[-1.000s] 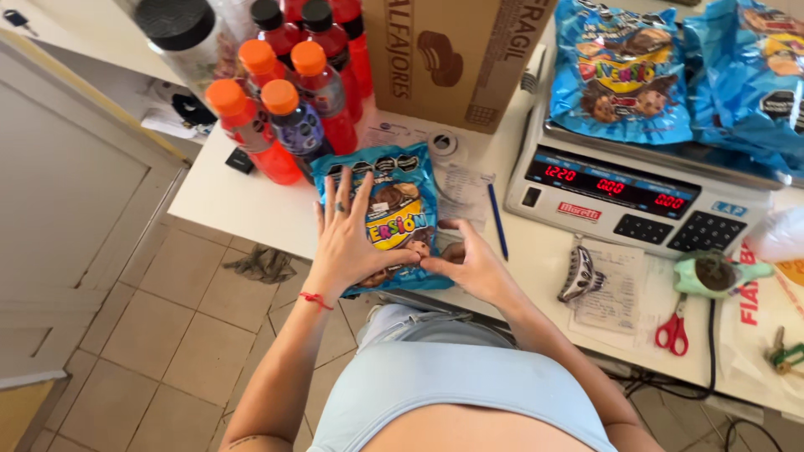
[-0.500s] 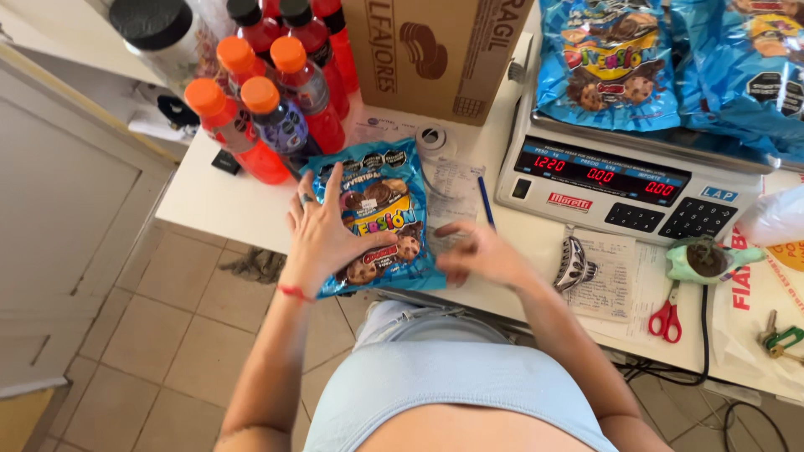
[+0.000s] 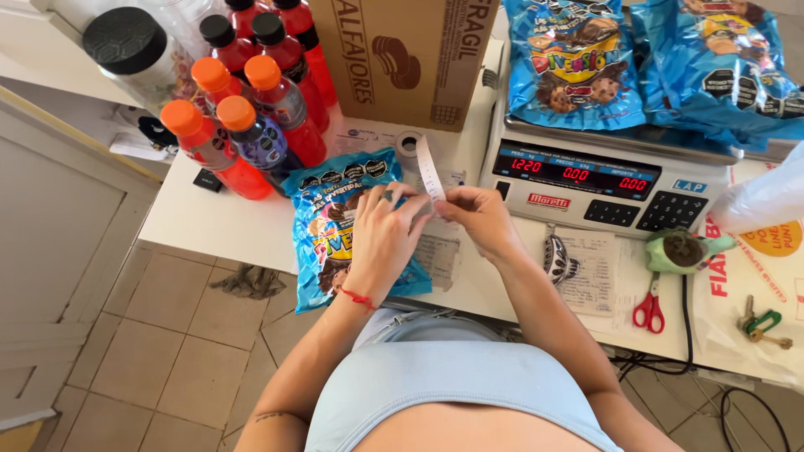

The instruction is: The person weighs snack bags on a digital scale, writes details on a sheet of paper, and applies a label to one of the bags.

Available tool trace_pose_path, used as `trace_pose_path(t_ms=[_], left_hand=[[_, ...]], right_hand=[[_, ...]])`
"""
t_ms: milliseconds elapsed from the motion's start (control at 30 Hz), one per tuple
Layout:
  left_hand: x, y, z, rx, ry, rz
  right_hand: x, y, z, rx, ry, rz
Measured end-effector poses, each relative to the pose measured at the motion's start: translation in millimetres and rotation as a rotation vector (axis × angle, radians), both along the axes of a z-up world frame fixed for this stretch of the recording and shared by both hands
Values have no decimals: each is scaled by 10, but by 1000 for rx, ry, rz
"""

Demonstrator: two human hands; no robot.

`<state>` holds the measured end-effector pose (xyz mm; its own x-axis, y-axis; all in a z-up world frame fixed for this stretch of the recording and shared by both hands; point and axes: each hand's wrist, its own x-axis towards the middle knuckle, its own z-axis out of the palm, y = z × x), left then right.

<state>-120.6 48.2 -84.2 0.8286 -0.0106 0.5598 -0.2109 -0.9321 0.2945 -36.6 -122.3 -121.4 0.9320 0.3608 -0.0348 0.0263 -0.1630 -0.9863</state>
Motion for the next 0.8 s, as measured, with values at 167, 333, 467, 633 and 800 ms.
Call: trace_pose_path(t_ms=[167, 333, 467, 633, 800], left_hand=[[43, -27, 153, 30, -96, -35], [34, -25, 288, 12, -103, -109], [56, -12, 301, -29, -65, -139], [69, 0, 381, -246, 65, -194], [111, 7, 438, -383, 133, -249]], right_hand=[[-63, -53, -94, 338, 102, 44], [-152, -37, 163, 318, -3, 67], [-164, -55, 148, 356, -21, 70], [-200, -65, 69, 402, 38, 31], [-173, -88, -76, 479, 97, 5]])
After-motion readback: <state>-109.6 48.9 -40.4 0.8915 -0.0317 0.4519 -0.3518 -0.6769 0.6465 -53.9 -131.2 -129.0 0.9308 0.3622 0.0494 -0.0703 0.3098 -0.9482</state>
